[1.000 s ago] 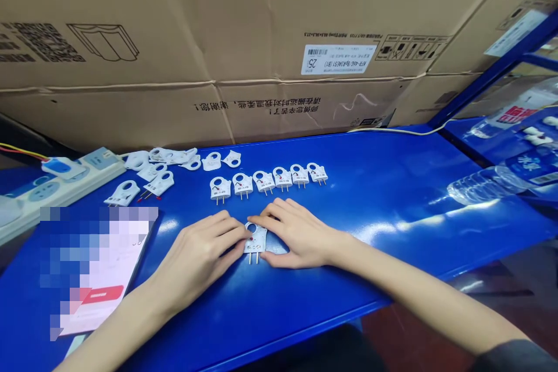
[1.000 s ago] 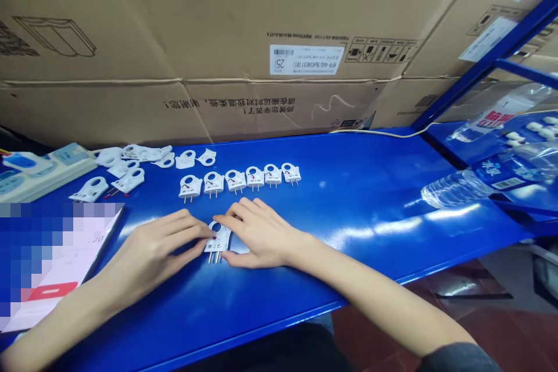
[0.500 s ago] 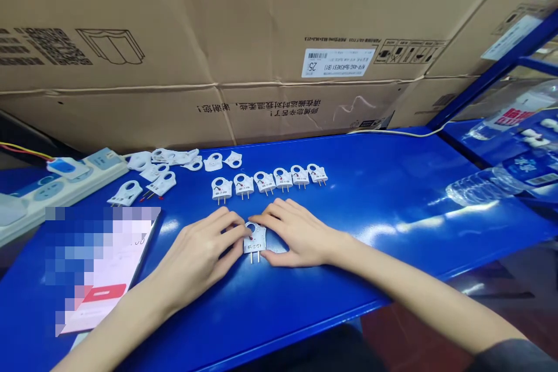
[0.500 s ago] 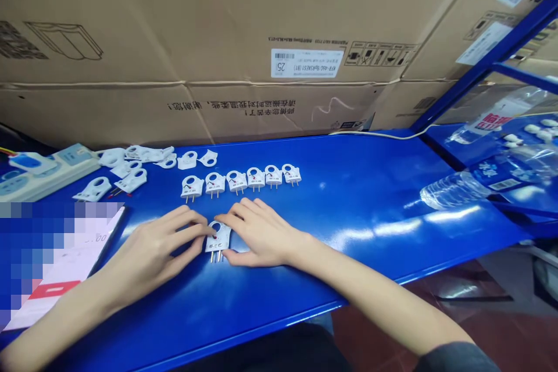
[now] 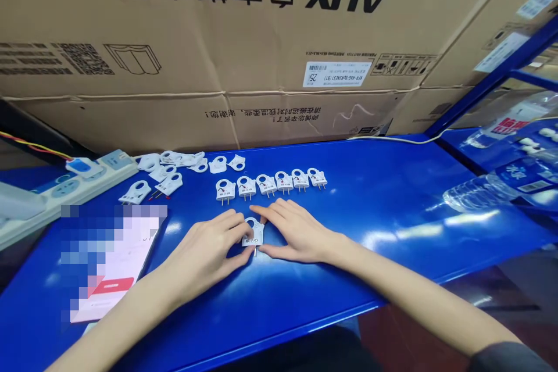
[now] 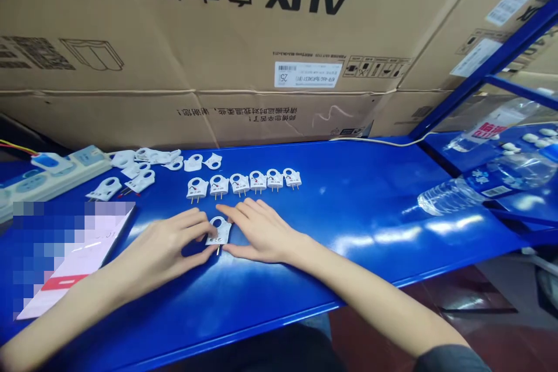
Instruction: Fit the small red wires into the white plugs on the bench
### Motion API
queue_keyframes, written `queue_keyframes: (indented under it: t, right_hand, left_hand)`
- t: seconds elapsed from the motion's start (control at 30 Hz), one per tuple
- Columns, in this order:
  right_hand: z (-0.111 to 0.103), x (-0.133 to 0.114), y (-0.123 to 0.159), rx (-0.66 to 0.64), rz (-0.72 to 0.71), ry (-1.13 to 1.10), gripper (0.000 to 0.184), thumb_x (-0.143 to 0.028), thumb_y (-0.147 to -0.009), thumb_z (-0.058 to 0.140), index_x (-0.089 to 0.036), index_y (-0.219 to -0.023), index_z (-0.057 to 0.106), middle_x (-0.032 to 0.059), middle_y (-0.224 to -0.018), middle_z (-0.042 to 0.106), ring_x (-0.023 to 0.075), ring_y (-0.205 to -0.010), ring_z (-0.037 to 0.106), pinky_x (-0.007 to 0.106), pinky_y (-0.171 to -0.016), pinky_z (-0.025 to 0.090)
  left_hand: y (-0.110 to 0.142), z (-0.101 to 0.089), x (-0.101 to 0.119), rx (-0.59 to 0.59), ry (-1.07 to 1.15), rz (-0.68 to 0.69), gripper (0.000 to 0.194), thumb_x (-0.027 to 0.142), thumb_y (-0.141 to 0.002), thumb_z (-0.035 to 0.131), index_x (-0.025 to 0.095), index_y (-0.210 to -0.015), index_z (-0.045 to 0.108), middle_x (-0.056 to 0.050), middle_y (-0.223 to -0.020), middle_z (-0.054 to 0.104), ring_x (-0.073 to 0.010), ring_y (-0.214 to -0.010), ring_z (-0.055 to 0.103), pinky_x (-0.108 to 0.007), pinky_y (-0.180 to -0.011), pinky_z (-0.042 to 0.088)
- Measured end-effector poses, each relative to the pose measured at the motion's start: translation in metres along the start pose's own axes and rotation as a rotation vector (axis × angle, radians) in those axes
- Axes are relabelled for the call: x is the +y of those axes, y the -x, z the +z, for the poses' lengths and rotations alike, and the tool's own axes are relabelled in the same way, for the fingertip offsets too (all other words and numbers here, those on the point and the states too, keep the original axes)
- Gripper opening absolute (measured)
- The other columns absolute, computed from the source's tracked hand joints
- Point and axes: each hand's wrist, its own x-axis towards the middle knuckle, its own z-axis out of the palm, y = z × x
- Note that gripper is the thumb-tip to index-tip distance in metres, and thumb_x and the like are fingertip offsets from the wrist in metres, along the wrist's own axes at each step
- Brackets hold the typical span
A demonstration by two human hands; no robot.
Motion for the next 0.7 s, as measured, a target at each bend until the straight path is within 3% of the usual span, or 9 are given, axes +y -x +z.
queue_keyframes:
  t: [0.17, 0.33, 0.5, 0.7]
  right_hand:
    - [-0.005, -0.004, 0.002, -0.039, -0.007, 0.017, 0.069, -0.047, -0.101, 0.059, -0.017, -0.158, 0.033, 0.0126, -0.130, 0.063, 0.0266, -0.116, 0.057, 0.048, -0.105, 0.047]
    - [-0.011, -0.019, 0.011, -0.089, -0.030, 0.102, 0.055, -0.039, -0.105, 0.052, -0.017, -0.154, 0.041, 0.0141, -0.133, 0.062, 0.0273, -0.119, 0.058, 0.048, -0.105, 0.048]
    - [-0.005, -0.039, 0.039, -0.047, 0.031, 0.060, 0.048, -0.037, -0.105, 0.053, -0.021, -0.150, 0.047, 0.0117, -0.130, 0.065, 0.0264, -0.120, 0.058, 0.048, -0.107, 0.047]
    - [0.015, -0.057, 0.069, 0.129, 0.181, -0.066, 0.039, -0.031, -0.102, 0.057, -0.024, -0.141, 0.056, 0.0090, -0.137, 0.063, 0.0246, -0.129, 0.055, 0.045, -0.110, 0.048]
  left_hand:
    - [0.018, -0.010, 0.000, 0.001, -0.169, -0.080, 0.021, 0.029, -0.100, 0.048, 0.022, -0.086, 0.062, -0.004, -0.084, 0.064, -0.0218, -0.081, 0.060, -0.031, -0.061, 0.040]
    - [0.034, -0.019, -0.021, 0.031, -0.437, -0.243, 0.031, 0.029, -0.101, 0.041, 0.021, -0.086, 0.067, -0.008, -0.081, 0.066, -0.0267, -0.076, 0.063, -0.034, -0.057, 0.039]
    - [0.020, -0.031, -0.042, -0.020, -0.507, -0.406, 0.031, 0.028, -0.100, 0.043, 0.020, -0.089, 0.071, -0.014, -0.091, 0.071, -0.0335, -0.087, 0.068, -0.033, -0.055, 0.038]
    - [0.002, -0.034, -0.050, 0.001, -0.488, -0.469, 0.032, 0.031, -0.100, 0.045, 0.018, -0.089, 0.072, -0.015, -0.093, 0.072, -0.0320, -0.085, 0.070, -0.033, -0.061, 0.043]
